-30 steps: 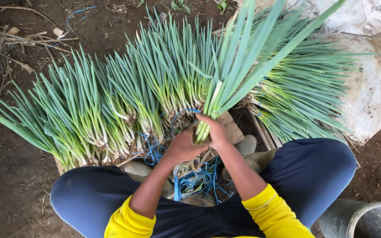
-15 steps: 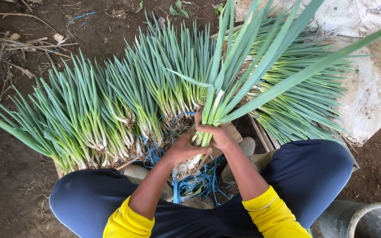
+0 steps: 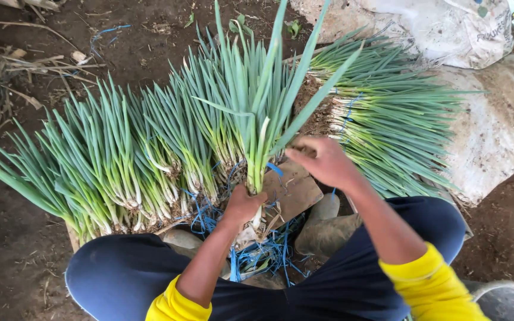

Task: Tying harvested green onions into bundles using blue plastic string

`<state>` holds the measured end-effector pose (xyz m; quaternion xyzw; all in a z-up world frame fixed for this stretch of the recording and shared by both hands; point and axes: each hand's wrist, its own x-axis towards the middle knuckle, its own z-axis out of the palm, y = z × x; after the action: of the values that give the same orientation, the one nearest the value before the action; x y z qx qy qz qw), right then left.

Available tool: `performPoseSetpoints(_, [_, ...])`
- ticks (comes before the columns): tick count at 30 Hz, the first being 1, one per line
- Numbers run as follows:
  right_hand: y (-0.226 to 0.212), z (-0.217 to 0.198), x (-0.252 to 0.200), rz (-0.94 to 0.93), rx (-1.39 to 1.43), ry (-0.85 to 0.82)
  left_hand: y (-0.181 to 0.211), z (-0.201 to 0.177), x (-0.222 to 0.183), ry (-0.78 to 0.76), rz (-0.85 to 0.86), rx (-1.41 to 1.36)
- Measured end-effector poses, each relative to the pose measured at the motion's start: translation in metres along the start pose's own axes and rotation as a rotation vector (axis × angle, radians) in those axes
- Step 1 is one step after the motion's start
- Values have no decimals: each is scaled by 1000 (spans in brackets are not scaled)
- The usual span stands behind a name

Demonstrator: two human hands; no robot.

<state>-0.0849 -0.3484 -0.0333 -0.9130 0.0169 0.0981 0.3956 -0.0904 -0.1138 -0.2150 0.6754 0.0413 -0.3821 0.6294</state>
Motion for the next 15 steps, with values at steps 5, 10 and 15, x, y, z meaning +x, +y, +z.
performPoseSetpoints(5, [-24,-22,20,-434,-350,41,-13,-4,3,-23,115,55])
performPoseSetpoints(10, [3,-7,63,-654,-659,-38,-22,-7,5,-48,149,137])
performPoseSetpoints(15, [33,6,90,-754,-925,-143,-10,-8,3,-76,52,111])
